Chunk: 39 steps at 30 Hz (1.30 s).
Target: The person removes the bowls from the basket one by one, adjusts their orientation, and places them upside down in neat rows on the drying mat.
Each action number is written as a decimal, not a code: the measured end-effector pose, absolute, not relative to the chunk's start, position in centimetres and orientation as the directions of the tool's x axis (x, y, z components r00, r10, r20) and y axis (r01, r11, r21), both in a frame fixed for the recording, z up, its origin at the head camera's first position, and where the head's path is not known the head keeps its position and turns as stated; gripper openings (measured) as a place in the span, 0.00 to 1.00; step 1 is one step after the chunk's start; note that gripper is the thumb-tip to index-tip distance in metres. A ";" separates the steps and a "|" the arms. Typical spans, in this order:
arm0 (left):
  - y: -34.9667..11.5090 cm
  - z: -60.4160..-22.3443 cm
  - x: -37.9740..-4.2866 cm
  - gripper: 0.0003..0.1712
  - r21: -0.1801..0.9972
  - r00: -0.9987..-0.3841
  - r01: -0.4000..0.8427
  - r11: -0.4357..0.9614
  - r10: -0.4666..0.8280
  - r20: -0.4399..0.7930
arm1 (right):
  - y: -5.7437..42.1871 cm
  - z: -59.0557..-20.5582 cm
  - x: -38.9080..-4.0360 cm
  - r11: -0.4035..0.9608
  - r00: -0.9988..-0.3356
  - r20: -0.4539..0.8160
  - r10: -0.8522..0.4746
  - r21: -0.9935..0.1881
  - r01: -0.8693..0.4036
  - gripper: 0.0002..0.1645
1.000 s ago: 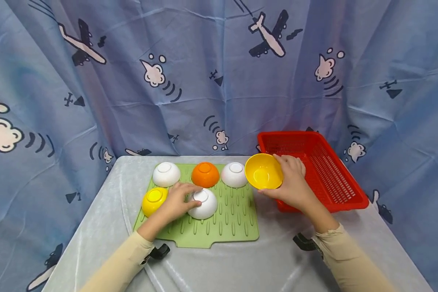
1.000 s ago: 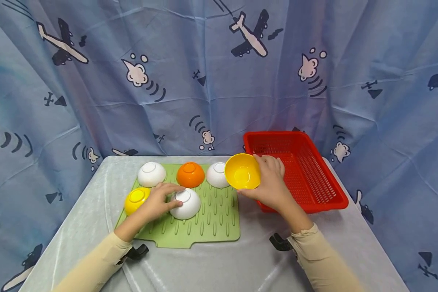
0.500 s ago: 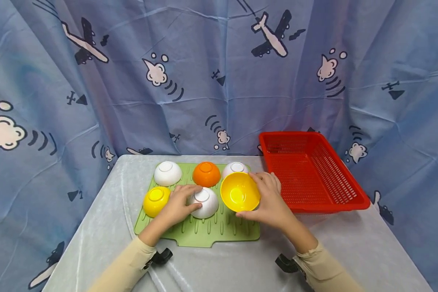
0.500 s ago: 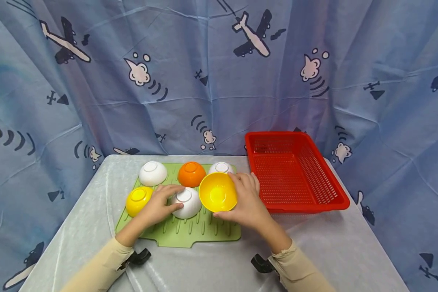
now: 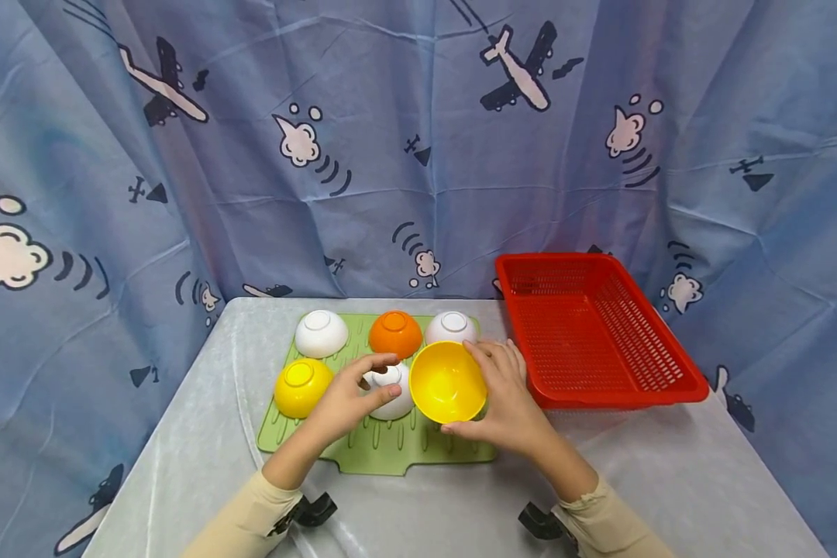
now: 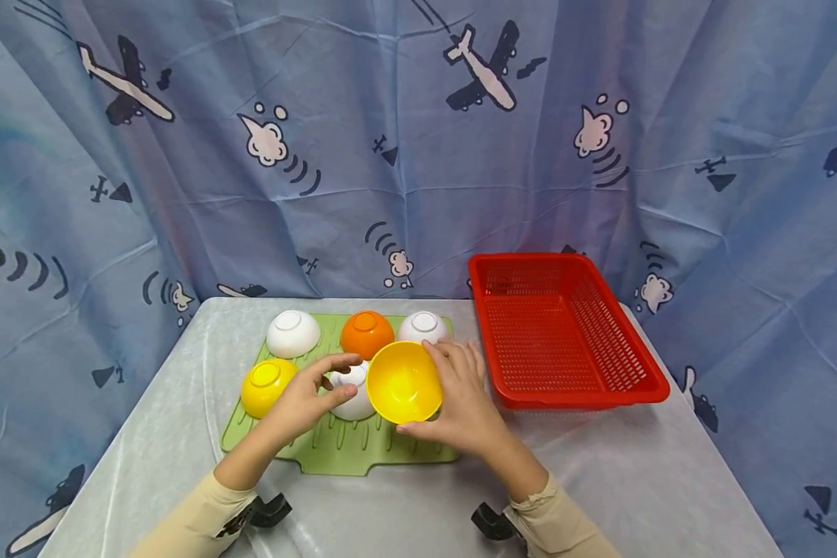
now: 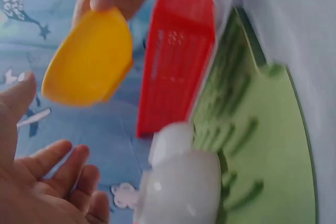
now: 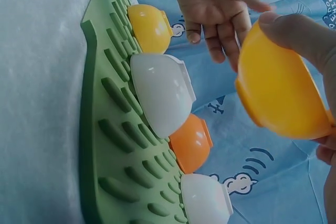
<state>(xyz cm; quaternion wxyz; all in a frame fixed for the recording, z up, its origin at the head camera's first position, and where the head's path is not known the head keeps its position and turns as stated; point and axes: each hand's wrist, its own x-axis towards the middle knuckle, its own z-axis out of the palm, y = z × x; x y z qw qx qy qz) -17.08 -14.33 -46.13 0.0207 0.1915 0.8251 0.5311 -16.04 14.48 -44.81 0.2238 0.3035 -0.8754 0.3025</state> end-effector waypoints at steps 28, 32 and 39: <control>-12.6 -45.4 -14.9 0.32 0.997 -0.935 0.046 -0.063 0.349 0.065 | 13.5 -44.0 -14.8 0.609 -0.682 0.622 -0.385 -0.384 -0.694 0.75; -12.8 -45.2 -15.1 0.33 0.978 -0.948 0.191 0.081 0.275 0.162 | 14.0 -43.0 -14.4 0.573 -0.771 0.567 -0.290 -0.542 -0.614 0.69; -13.0 -45.0 -15.3 0.40 0.864 -0.911 0.398 0.308 0.243 0.333 | 14.8 -42.1 -14.2 0.468 -0.906 0.357 -0.229 -0.776 -0.424 0.52</control>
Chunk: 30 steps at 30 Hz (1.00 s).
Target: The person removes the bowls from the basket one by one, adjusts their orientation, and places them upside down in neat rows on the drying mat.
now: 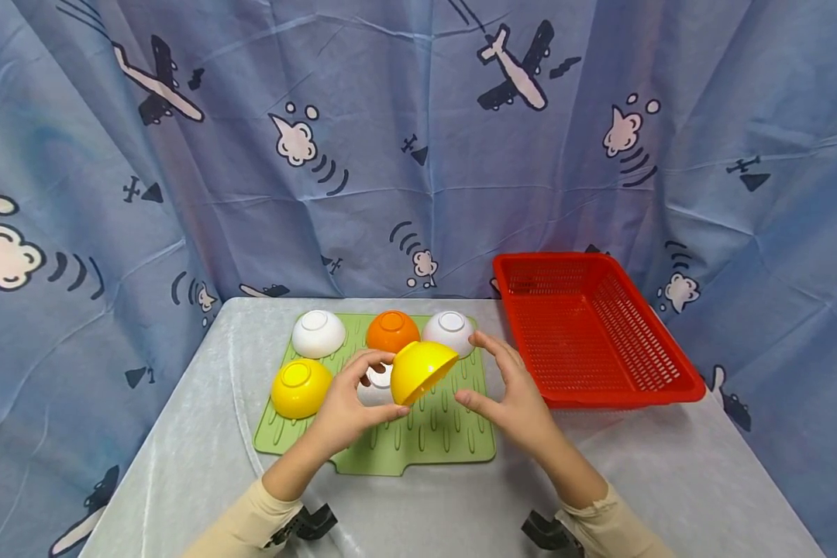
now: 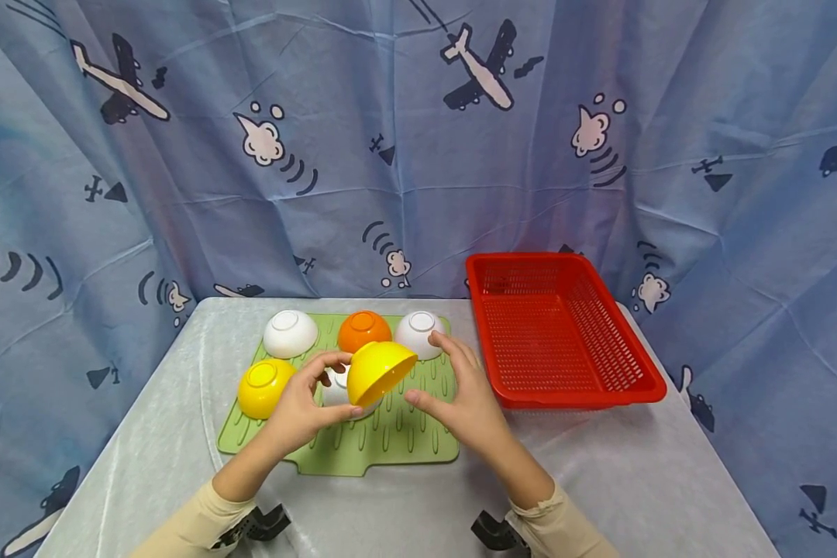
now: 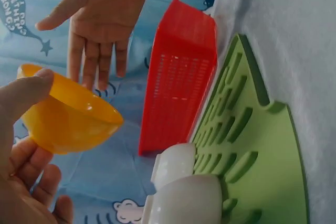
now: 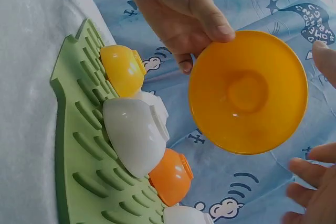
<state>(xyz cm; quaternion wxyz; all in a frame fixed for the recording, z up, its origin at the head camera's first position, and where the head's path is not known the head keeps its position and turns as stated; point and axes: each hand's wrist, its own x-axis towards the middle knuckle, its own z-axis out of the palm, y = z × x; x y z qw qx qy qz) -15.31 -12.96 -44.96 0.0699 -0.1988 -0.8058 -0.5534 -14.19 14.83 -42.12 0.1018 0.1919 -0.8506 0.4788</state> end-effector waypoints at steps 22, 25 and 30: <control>-13.0 -45.0 -15.1 0.46 0.669 -0.784 0.620 0.409 0.353 0.511 | 14.1 -43.4 -15.0 0.273 -0.938 -0.026 -0.346 -0.959 -0.074 0.42; -13.0 -44.8 -15.0 0.49 0.708 -0.794 0.605 0.363 0.331 0.509 | 14.3 -43.5 -15.1 0.146 -0.917 -0.016 -0.399 -0.988 -0.046 0.39; -13.2 -44.4 -15.0 0.52 0.814 -0.854 0.507 0.284 0.290 0.431 | 14.4 -43.8 -15.1 0.045 -0.903 0.075 -0.424 -0.994 -0.104 0.42</control>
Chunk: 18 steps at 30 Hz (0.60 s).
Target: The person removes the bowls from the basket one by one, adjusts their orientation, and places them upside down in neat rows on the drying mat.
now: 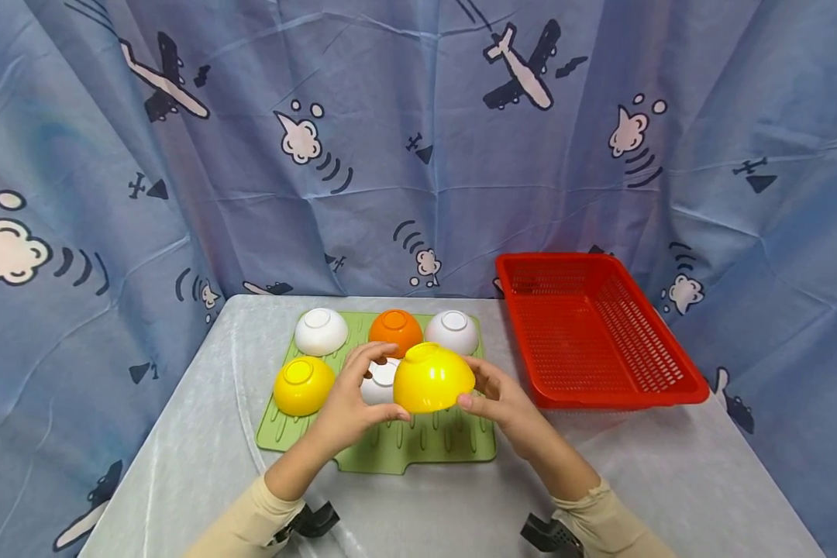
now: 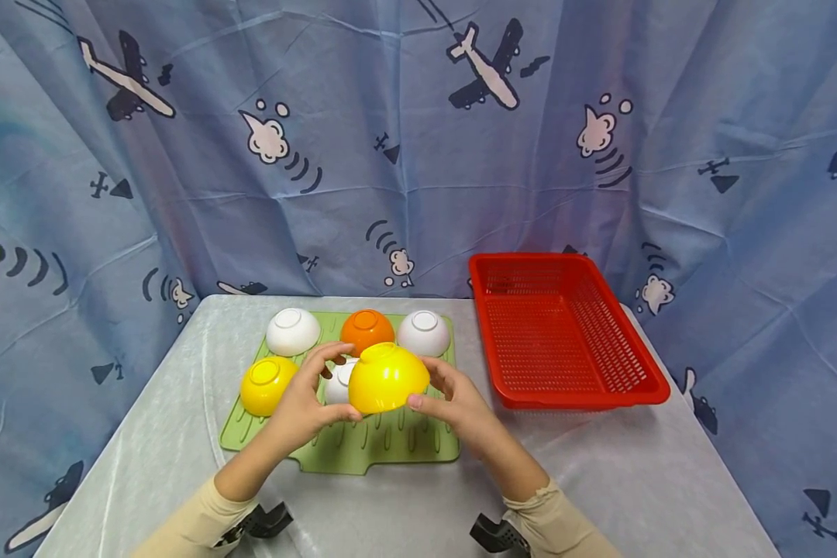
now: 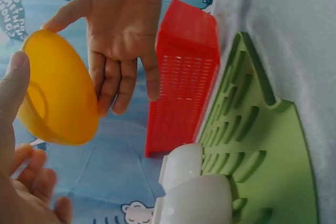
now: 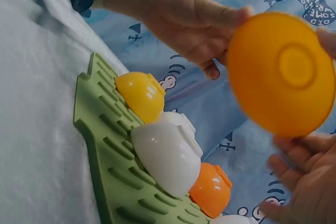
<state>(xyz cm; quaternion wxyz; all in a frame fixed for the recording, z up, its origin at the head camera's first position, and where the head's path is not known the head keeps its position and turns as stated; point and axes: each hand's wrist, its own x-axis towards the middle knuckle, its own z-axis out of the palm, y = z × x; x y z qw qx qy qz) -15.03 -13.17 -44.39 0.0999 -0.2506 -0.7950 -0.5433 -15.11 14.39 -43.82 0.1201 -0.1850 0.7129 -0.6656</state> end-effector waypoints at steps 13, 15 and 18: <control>-14.3 -44.0 -15.4 0.44 0.886 -0.899 0.374 0.275 0.342 0.273 | 14.3 -44.5 -15.2 0.078 -0.874 0.271 -0.403 -0.942 -0.327 0.52; -14.3 -44.0 -15.6 0.43 0.879 -0.897 0.375 0.294 0.356 0.263 | 14.4 -44.5 -15.3 0.143 -0.883 0.258 -0.393 -0.931 -0.335 0.52; -14.4 -44.2 -16.2 0.43 0.861 -0.885 0.392 0.325 0.389 0.257 | 14.6 -44.7 -15.2 0.243 -0.895 0.247 -0.370 -0.905 -0.350 0.53</control>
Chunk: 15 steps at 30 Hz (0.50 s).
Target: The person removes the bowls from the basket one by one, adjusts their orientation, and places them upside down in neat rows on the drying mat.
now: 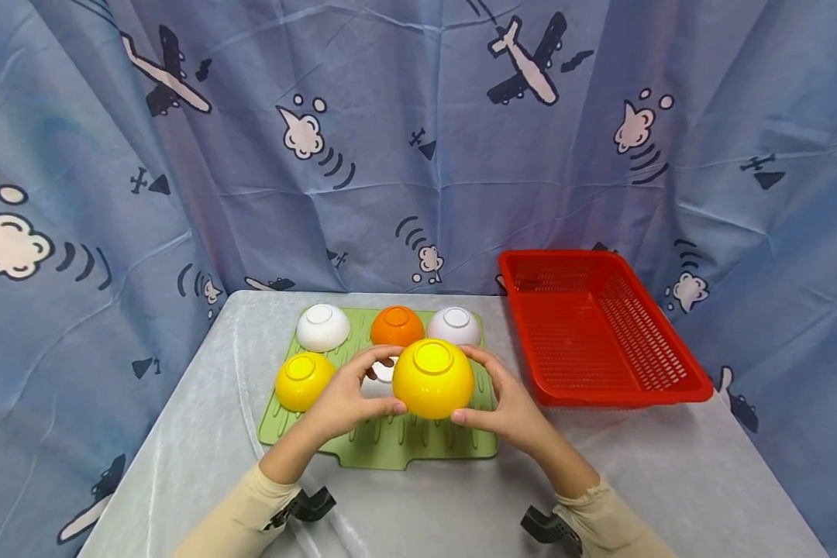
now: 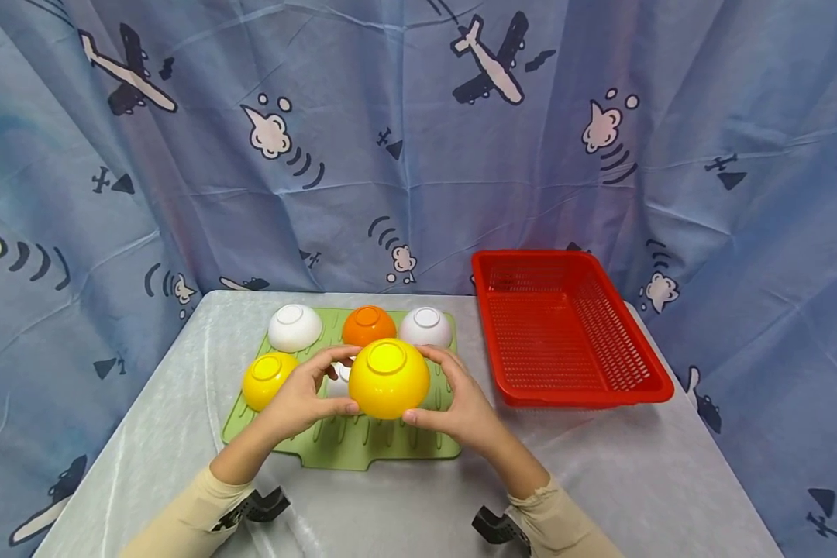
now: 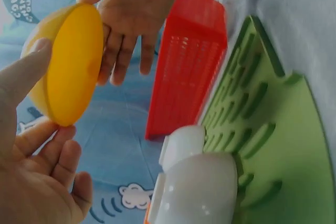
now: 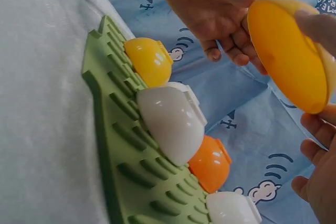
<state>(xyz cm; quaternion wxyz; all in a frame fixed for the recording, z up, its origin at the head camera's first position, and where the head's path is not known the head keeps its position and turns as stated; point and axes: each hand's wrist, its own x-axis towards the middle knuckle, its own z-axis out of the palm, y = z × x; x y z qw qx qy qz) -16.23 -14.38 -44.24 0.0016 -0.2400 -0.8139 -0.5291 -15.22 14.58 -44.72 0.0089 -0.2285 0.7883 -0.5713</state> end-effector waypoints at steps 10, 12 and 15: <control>-14.0 -43.4 -20.3 0.44 0.786 -0.774 0.495 0.369 0.599 0.206 | 15.1 -46.8 -14.9 0.396 -0.933 0.246 -0.261 -0.855 -0.336 0.58; -13.6 -43.6 -21.2 0.43 0.780 -0.759 0.501 0.375 0.623 0.189 | 15.2 -47.2 -15.0 0.420 -0.941 0.241 -0.237 -0.848 -0.323 0.58; -12.9 -44.4 -22.3 0.42 0.757 -0.750 0.508 0.411 0.644 0.153 | 15.6 -47.9 -15.3 0.465 -0.947 0.240 -0.214 -0.828 -0.315 0.57</control>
